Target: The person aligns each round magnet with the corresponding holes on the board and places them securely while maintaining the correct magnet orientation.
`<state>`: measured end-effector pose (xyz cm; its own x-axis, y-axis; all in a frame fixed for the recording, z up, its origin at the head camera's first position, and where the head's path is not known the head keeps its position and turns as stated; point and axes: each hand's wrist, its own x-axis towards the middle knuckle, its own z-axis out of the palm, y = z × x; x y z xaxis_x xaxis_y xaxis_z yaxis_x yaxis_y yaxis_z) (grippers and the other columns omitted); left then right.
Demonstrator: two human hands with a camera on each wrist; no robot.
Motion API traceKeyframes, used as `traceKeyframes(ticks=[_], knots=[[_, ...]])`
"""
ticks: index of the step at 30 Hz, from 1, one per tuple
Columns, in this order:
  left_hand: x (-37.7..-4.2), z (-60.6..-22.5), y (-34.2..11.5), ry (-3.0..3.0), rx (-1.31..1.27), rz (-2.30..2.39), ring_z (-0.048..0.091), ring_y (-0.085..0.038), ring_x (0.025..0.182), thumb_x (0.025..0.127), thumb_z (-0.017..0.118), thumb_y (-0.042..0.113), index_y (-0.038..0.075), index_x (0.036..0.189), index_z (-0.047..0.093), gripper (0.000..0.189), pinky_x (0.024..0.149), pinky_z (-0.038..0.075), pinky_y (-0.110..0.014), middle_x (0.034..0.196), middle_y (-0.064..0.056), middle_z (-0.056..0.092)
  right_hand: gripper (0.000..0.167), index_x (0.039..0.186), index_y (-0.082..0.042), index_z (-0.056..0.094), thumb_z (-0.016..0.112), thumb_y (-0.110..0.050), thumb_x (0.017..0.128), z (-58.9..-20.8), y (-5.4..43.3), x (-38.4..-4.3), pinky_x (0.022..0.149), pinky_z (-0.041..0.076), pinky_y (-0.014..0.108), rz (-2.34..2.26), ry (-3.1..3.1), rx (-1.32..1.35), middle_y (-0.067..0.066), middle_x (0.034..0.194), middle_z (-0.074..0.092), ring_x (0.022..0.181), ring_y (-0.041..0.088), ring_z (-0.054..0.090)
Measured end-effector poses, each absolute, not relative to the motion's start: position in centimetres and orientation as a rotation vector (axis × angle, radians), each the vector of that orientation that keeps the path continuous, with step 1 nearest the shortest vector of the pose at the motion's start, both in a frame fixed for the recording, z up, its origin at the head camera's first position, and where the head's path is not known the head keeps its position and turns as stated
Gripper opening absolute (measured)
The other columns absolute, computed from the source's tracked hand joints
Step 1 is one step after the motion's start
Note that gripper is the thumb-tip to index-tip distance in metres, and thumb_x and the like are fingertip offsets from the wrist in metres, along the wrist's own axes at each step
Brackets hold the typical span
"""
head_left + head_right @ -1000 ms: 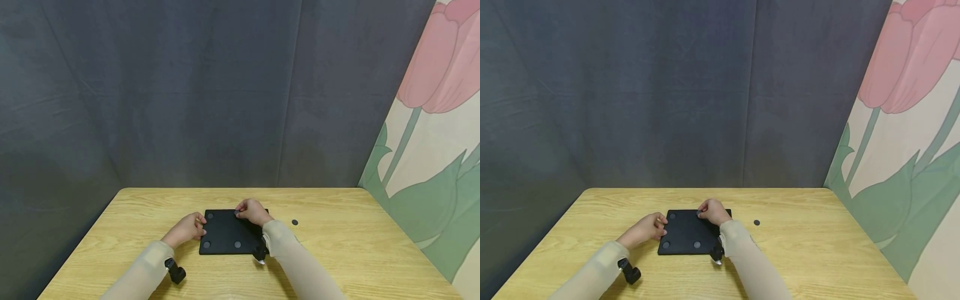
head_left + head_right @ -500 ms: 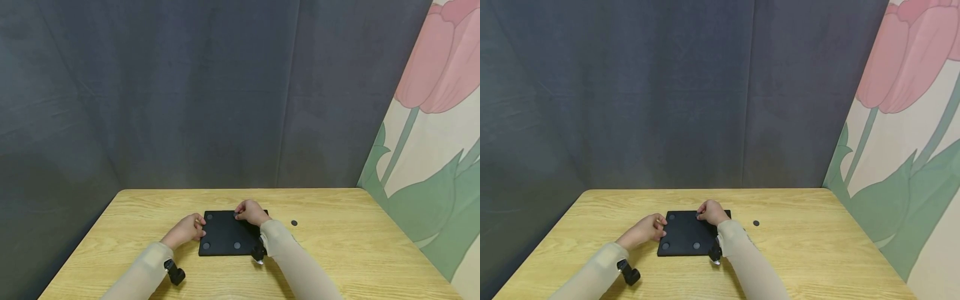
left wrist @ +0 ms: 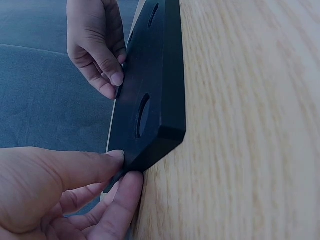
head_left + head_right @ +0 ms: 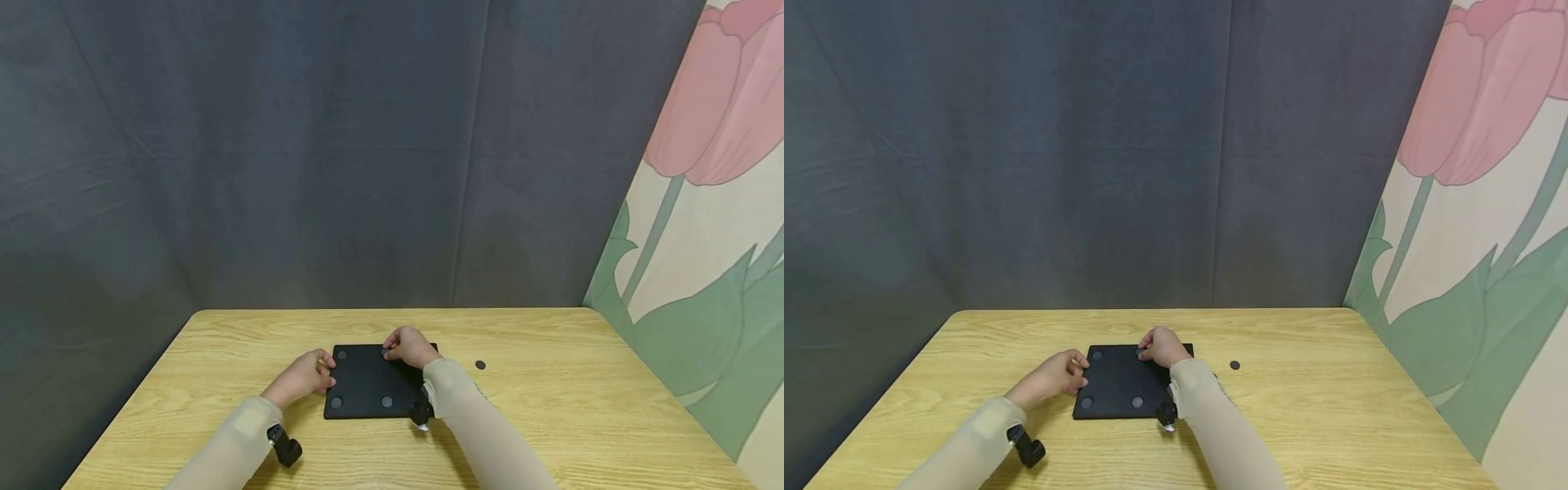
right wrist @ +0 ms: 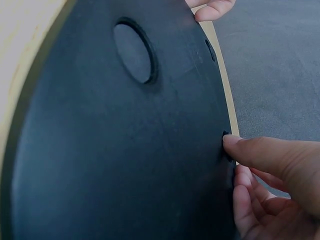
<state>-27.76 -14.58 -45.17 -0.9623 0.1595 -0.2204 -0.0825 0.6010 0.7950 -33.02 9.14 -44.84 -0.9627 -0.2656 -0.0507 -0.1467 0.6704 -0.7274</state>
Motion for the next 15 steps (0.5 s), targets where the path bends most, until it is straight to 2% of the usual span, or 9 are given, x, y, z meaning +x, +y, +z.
traceKeyframes(ticks=[15], knots=[[-27.62, -45.11, -14.53, 2.580, 0.058, 1.269, 0.058, -0.019, 0.068, 0.086, 0.067, -0.003, 0.002, 0.105, 0.055, 0.024, 0.063, 0.052, -0.031, 0.083, -0.010, 0.053, 0.011, 0.090, -0.004, 0.070, 0.076, -0.003, 0.081, -44.75, 9.05, -33.01, 0.064, 0.045, 0.023, -1.168, 2.720, -0.304, 0.002, 0.080, 0.062, 0.069, 0.012, 0.052]])
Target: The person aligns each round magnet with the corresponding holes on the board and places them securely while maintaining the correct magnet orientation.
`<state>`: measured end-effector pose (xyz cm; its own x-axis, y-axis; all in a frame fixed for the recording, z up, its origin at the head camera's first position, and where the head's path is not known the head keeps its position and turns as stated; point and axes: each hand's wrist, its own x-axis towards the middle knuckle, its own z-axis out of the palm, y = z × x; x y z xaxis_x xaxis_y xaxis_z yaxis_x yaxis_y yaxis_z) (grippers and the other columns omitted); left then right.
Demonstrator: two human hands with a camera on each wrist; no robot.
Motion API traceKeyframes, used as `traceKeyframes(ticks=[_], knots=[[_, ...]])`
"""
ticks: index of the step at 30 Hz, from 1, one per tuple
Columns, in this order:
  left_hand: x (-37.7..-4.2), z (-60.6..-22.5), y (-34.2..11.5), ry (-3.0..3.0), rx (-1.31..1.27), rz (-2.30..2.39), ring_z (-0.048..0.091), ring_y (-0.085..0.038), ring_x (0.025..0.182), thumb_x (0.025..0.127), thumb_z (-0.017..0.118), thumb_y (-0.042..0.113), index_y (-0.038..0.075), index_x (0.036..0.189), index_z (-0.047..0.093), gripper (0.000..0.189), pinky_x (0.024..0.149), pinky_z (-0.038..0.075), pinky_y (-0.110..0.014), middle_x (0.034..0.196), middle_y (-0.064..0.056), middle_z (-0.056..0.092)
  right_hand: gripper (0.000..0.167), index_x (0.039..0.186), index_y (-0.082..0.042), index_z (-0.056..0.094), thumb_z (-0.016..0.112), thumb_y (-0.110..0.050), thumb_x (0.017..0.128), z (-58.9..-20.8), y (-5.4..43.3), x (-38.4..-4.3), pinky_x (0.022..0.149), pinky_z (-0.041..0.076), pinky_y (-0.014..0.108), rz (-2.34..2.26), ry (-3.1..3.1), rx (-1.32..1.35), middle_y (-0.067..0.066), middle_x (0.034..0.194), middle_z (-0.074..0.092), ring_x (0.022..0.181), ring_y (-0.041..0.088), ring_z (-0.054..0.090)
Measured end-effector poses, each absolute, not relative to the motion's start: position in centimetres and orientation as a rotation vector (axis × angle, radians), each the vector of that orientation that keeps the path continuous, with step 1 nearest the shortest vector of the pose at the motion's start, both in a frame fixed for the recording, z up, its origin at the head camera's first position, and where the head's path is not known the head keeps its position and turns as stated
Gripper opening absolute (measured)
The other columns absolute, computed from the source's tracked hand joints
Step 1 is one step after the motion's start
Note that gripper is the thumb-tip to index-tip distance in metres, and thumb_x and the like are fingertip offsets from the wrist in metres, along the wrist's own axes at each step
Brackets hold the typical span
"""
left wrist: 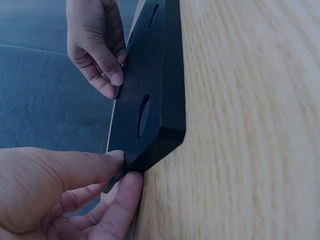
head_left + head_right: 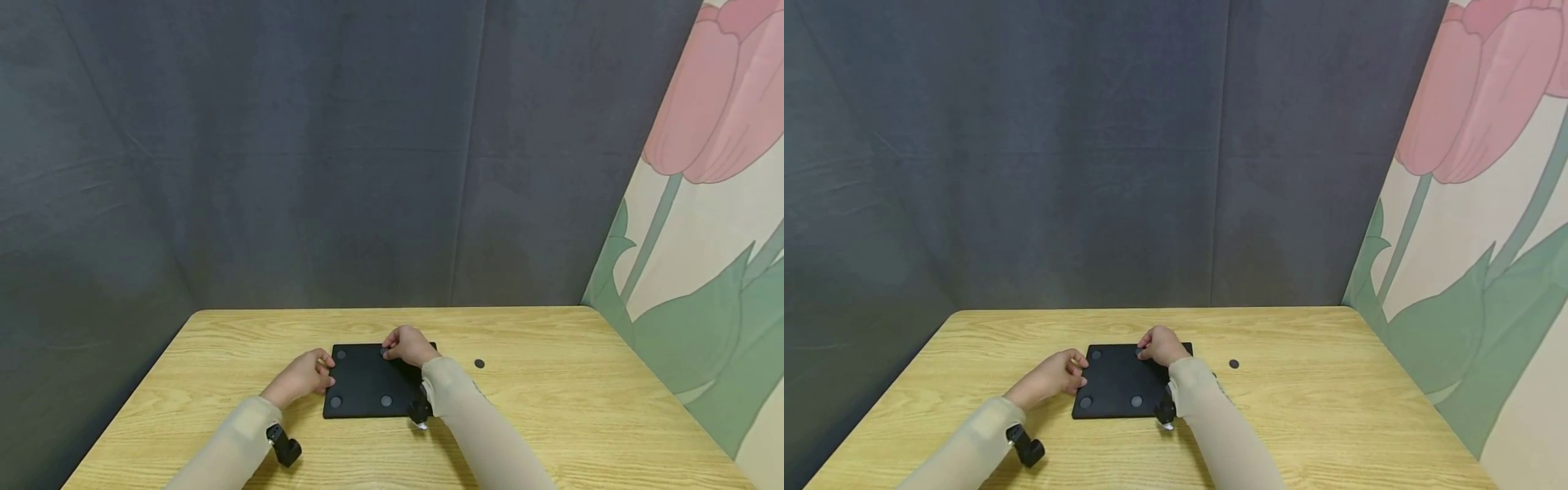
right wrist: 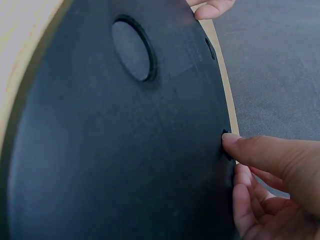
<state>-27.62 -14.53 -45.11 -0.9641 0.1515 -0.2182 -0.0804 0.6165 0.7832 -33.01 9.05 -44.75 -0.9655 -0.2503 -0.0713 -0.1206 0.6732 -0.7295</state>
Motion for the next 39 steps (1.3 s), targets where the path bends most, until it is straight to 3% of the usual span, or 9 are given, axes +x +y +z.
traceKeyframes(ticks=[39], knots=[[-27.94, -45.42, -14.66, 2.555, 0.086, 1.309, 0.056, -0.020, 0.067, 0.086, 0.067, -0.005, 0.001, 0.106, 0.053, 0.025, 0.064, 0.053, -0.032, 0.082, -0.010, 0.051, 0.013, 0.091, -0.002, 0.070, 0.076, -0.002, 0.080, -44.75, 9.14, -33.09, 0.065, 0.046, 0.024, -1.202, 2.688, -0.292, 0.003, 0.081, 0.062, 0.070, 0.012, 0.053]])
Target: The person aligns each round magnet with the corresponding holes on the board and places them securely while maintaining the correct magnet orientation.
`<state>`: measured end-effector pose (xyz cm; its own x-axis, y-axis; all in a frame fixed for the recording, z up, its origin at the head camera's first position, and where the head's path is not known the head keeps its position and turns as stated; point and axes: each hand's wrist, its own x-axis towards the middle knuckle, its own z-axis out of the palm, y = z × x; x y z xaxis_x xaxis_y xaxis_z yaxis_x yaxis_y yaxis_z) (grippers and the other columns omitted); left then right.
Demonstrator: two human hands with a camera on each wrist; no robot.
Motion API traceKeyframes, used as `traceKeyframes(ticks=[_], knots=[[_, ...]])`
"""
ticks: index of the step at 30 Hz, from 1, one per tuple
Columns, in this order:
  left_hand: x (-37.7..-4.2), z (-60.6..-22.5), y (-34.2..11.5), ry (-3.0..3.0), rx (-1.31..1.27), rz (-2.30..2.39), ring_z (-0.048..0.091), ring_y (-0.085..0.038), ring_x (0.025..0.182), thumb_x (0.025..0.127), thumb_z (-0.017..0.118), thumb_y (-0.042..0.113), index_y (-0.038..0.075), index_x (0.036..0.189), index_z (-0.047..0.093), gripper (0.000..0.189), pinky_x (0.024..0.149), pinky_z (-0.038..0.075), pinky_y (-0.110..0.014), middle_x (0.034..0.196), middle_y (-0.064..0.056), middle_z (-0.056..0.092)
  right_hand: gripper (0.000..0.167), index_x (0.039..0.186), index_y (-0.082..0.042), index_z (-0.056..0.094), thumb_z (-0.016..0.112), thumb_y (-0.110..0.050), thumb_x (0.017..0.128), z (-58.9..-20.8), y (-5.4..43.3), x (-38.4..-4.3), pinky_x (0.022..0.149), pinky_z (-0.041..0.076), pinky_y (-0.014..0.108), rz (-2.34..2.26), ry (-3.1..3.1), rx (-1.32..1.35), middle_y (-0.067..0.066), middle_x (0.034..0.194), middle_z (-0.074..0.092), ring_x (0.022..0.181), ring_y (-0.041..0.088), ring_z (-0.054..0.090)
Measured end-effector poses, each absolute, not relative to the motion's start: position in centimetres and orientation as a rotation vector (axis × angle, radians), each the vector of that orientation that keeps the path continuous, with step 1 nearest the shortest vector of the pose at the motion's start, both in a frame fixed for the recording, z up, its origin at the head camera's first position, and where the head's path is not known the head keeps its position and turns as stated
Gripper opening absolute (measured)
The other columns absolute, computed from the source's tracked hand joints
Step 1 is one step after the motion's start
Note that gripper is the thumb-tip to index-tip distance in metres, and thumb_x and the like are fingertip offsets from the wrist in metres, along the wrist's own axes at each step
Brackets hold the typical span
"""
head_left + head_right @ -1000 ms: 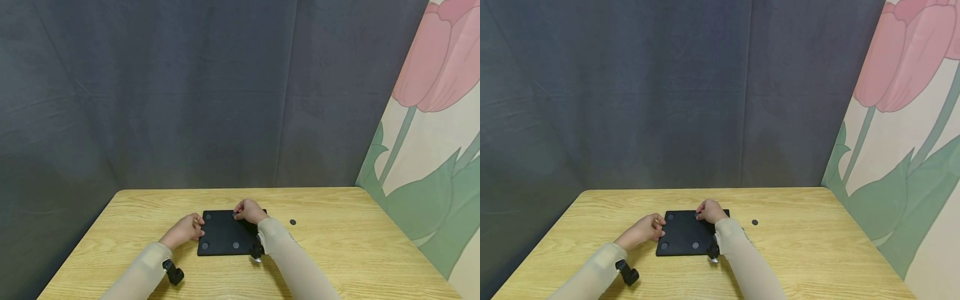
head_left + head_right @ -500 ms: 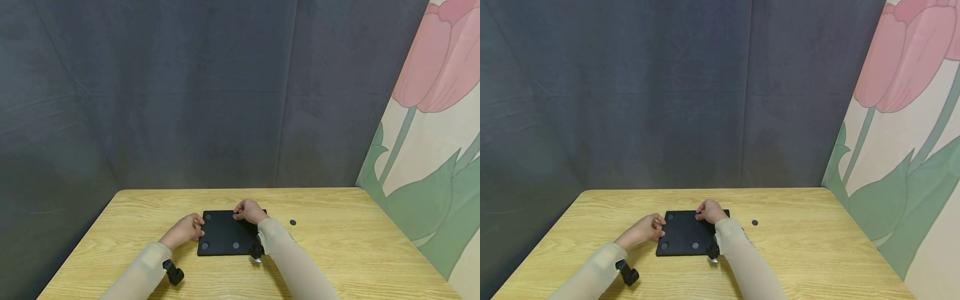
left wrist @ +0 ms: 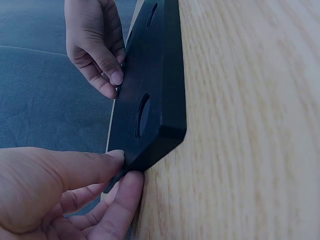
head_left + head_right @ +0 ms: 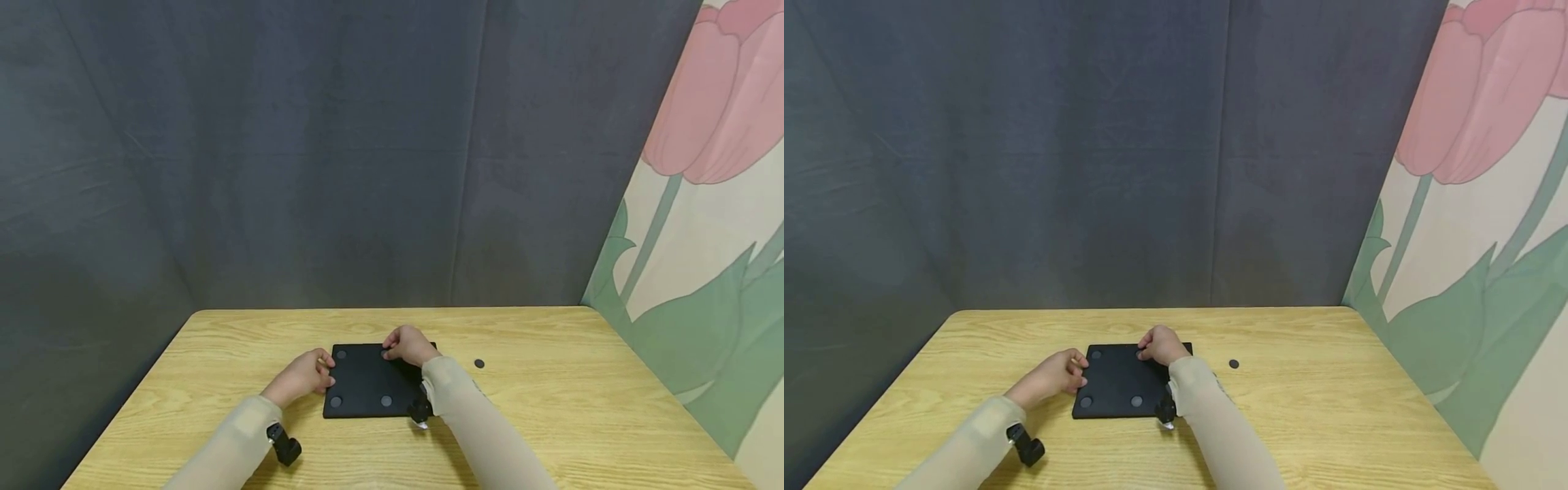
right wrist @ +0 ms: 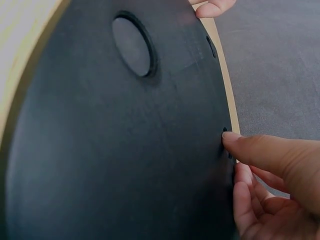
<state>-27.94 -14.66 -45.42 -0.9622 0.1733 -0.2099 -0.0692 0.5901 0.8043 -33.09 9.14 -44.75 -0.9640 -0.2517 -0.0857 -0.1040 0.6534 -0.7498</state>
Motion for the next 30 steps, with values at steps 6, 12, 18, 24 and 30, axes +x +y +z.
traceKeyframes(ticks=[6, 12, 18, 24, 30], knots=[[-27.75, -45.30, -14.64, 2.556, 0.075, 1.303, 0.056, -0.020, 0.067, 0.086, 0.066, -0.005, 0.002, 0.105, 0.054, 0.024, 0.064, 0.053, -0.032, 0.081, -0.010, 0.051, 0.014, 0.092, -0.003, 0.071, 0.077, -0.003, 0.080, -44.58, 9.06, -32.97, 0.066, 0.046, 0.024, -1.185, 2.692, -0.287, 0.003, 0.082, 0.063, 0.071, 0.012, 0.053], [-27.63, -45.06, -14.64, 2.563, 0.097, 1.288, 0.058, -0.020, 0.068, 0.087, 0.065, -0.004, 0.002, 0.106, 0.053, 0.022, 0.064, 0.052, -0.032, 0.082, -0.010, 0.054, 0.013, 0.093, -0.004, 0.070, 0.076, -0.005, 0.081, -44.49, 9.20, -32.95, 0.069, 0.048, 0.027, -1.176, 2.697, -0.278, 0.003, 0.086, 0.064, 0.074, 0.013, 0.055], [-27.56, -45.03, -14.61, 2.567, 0.098, 1.276, 0.059, -0.020, 0.069, 0.088, 0.065, -0.004, 0.002, 0.106, 0.053, 0.022, 0.065, 0.053, -0.033, 0.083, -0.010, 0.054, 0.012, 0.093, -0.004, 0.070, 0.076, -0.004, 0.082, -44.45, 9.20, -32.88, 0.069, 0.049, 0.028, -1.200, 2.680, -0.273, 0.004, 0.086, 0.064, 0.074, 0.014, 0.056], [-27.60, -45.10, -14.54, 2.572, 0.083, 1.274, 0.059, -0.020, 0.068, 0.087, 0.066, -0.004, 0.001, 0.105, 0.054, 0.023, 0.064, 0.053, -0.032, 0.083, -0.010, 0.053, 0.013, 0.093, -0.003, 0.070, 0.076, -0.004, 0.081, -44.51, 9.28, -32.97, 0.068, 0.049, 0.027, -1.182, 2.686, -0.293, 0.003, 0.085, 0.064, 0.073, 0.013, 0.055], [-27.69, -45.16, -14.48, 2.571, 0.080, 1.287, 0.057, -0.020, 0.067, 0.086, 0.066, -0.005, 0.001, 0.104, 0.054, 0.023, 0.063, 0.053, -0.032, 0.081, -0.010, 0.053, 0.016, 0.098, -0.002, 0.069, 0.074, -0.006, 0.084, -43.75, 9.88, -32.83, 0.067, 0.047, 0.025, -1.234, 2.654, -0.375, 0.004, 0.087, 0.063, 0.074, 0.013, 0.055]])
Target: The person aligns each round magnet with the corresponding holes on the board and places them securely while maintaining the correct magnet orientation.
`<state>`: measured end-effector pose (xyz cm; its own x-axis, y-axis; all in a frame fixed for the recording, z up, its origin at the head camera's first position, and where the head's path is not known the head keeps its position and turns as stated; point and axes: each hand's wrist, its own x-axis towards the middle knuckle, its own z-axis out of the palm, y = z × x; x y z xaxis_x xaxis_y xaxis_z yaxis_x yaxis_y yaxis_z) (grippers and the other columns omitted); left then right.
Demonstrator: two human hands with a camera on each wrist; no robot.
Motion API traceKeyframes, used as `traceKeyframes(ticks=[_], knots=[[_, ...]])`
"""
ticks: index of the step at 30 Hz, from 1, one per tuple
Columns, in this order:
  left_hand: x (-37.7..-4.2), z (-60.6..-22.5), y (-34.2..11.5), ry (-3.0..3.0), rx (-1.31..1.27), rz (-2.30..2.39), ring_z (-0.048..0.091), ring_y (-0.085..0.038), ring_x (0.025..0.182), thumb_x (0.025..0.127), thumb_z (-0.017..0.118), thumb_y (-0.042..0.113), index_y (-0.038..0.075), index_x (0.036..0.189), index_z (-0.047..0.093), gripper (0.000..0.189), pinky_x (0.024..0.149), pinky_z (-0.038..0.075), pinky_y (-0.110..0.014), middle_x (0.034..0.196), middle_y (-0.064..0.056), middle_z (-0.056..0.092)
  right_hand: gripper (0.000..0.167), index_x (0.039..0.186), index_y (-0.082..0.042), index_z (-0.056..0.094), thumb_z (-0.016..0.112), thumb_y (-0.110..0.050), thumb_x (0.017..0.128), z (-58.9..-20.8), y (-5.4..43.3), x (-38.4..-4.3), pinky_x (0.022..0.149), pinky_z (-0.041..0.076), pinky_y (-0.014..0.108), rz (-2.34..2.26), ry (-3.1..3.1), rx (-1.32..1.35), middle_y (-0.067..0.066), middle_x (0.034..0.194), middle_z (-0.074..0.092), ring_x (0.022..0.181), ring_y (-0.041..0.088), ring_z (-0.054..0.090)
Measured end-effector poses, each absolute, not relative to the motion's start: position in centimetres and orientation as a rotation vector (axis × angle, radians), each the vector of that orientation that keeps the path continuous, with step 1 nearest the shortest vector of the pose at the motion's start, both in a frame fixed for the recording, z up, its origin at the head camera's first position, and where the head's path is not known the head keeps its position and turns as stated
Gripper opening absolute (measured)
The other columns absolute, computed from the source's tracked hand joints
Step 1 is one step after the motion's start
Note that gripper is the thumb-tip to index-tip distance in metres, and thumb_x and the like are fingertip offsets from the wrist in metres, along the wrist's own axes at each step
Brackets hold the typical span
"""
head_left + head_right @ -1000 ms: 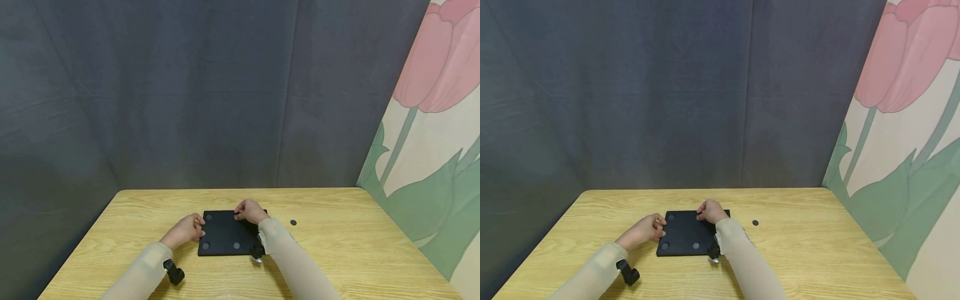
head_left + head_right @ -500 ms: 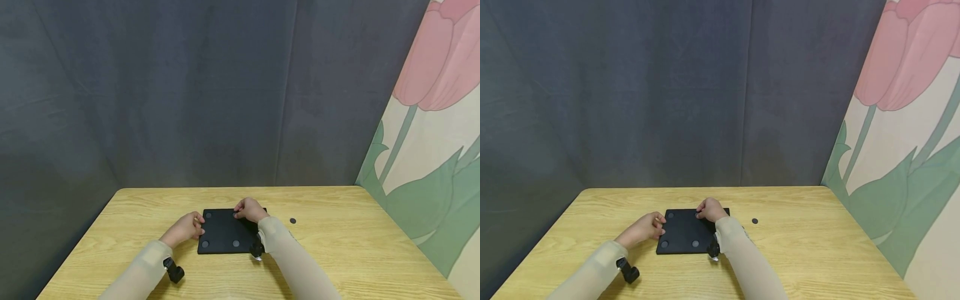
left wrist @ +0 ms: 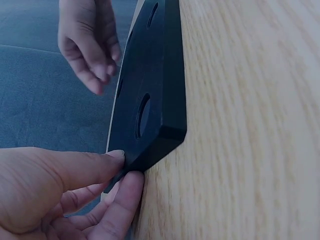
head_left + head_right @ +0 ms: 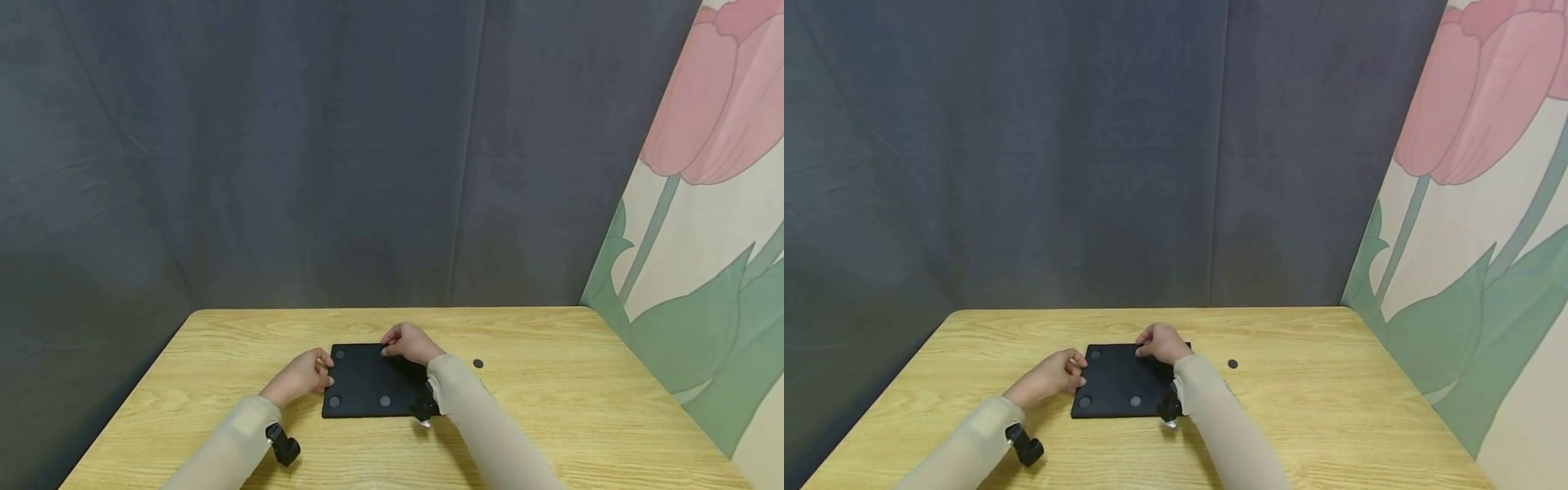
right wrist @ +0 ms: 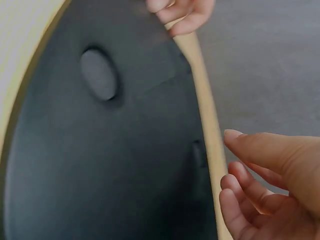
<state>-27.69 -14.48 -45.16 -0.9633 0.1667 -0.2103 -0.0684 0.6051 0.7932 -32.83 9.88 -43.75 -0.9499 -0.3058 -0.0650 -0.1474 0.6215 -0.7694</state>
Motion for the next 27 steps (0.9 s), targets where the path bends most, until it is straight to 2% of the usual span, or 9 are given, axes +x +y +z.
traceKeyframes(ticks=[6, 13, 27], knots=[[-27.8, -45.2, -14.6, 2.572, 0.099, 1.298, 0.057, -0.020, 0.067, 0.086, 0.066, -0.004, 0.002, 0.104, 0.053, 0.022, 0.063, 0.053, -0.032, 0.081, -0.010, 0.053, 0.023, 0.107, 0.001, 0.067, 0.071, -0.008, 0.086, -41.2, 11.3, -31.9, 0.076, 0.050, 0.030, -1.336, 2.651, -0.441, 0.007, 0.096, 0.063, 0.085, 0.017, 0.057], [-27.8, -45.3, -14.5, 2.575, 0.079, 1.274, 0.057, -0.019, 0.067, 0.086, 0.067, -0.003, 0.002, 0.104, 0.054, 0.023, 0.063, 0.053, -0.031, 0.081, -0.009, 0.053, 0.021, 0.109, -0.003, 0.067, 0.069, -0.011, 0.089, -38.8, 13.9, -30.6, 0.082, 0.053, 0.035, -1.373, 2.666, -0.488, 0.017, 0.112, 0.062, 0.095, 0.024, 0.059], [-27.8, -45.2, -14.4, 2.573, 0.074, 1.271, 0.058, -0.020, 0.068, 0.087, 0.066, -0.004, 0.002, 0.105, 0.053, 0.023, 0.065, 0.054, -0.032, 0.083, -0.010, 0.053, 0.027, 0.116, -0.002, 0.062, 0.066, -0.015, 0.093, -37.4, 20.1, -28.4, 0.083, 0.051, 0.037, -1.458, 2.718, -0.478, 0.016, 0.115, 0.061, 0.098, 0.026, 0.060]])
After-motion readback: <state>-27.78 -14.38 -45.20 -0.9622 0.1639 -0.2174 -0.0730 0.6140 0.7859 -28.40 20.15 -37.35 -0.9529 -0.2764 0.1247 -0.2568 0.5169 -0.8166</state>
